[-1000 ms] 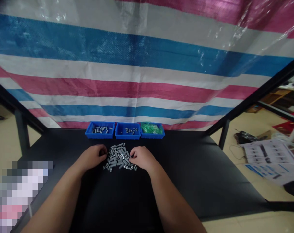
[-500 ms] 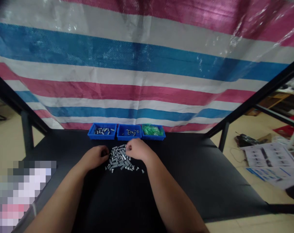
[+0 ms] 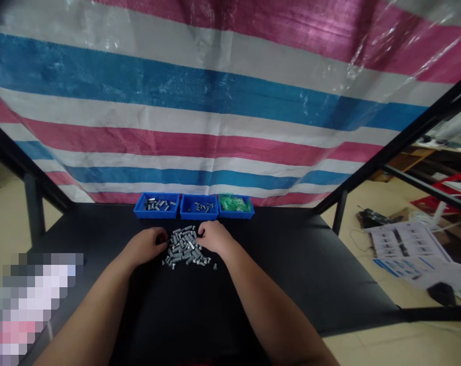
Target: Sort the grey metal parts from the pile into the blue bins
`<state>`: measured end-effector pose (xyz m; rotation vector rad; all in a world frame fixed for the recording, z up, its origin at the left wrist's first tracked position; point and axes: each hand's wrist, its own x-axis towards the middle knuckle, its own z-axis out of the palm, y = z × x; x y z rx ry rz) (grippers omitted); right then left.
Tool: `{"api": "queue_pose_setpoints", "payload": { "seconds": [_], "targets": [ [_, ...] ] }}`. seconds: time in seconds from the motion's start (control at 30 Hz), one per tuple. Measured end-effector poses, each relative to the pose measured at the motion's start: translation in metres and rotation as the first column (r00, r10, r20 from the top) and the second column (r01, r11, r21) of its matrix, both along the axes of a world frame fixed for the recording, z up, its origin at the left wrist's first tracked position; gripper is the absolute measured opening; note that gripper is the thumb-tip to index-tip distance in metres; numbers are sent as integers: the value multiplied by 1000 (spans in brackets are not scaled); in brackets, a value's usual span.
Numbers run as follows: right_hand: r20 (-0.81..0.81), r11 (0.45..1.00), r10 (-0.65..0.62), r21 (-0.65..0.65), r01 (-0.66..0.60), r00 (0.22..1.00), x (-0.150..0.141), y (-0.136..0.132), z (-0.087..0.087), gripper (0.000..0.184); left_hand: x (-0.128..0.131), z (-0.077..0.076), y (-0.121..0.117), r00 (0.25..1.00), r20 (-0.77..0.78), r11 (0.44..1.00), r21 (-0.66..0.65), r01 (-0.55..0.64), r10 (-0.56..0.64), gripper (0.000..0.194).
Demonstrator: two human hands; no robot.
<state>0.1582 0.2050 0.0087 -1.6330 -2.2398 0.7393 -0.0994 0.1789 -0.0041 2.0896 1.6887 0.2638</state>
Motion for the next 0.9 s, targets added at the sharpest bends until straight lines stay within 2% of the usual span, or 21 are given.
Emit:
{"api": "queue_pose_setpoints", "payload": {
  "seconds": [0.1, 0.2, 0.23, 0.27, 0.33, 0.4, 0.47, 0.6, 0.73, 0.8, 0.9],
  "targets": [
    [110, 1000, 3, -19, -1, 994, -9, 0, -1, 15, 0, 0, 0, 1000, 1, 1000, -3, 4, -4, 15],
    [217, 994, 77, -95, -57, 973, -19, 8, 10, 18, 0, -1, 0, 1000, 3, 1000, -1, 3, -3, 15],
    [204, 990, 114, -105, -94, 972, -23, 12, 16, 18, 0, -1, 0, 1000, 4, 1000, -1, 2, -2, 15],
    [148, 987, 143, -90, -130, 979, -28, 16, 20, 16, 0, -1, 0, 1000, 6, 1000, -3, 3, -3, 14],
    [-63, 989, 150, 22, -149, 987, -37, 23, 28, 11, -1, -2, 0, 1000, 16, 1000, -6, 7, -7, 14],
    [-254, 988, 88, 147, -52, 963, -43, 29, 30, 21, -1, -2, 1, 1000, 29, 1000, -8, 11, -11, 14],
    [-285, 981, 18, 190, 38, 958, -44, 31, 27, 27, -1, -1, 0, 999, 35, 1000, -9, 7, -7, 13],
    [-67, 994, 7, 109, 0, 998, -34, 25, 12, 12, 0, 2, -1, 1000, 14, 1000, -18, -3, 3, 14],
    [102, 997, -44, 71, 37, 994, -29, 18, -1, 11, 1, 3, -1, 1000, -1, 1000, -13, 0, 0, 15],
    [161, 999, -34, 45, 27, 986, -31, 17, 0, 13, 1, 2, 0, 1000, 5, 1000, -9, 5, -5, 15],
    [212, 1000, 29, -10, -27, 977, -36, 20, 10, 14, 0, 1, 0, 1000, 10, 1000, -3, 5, -5, 16]
  ]
}}
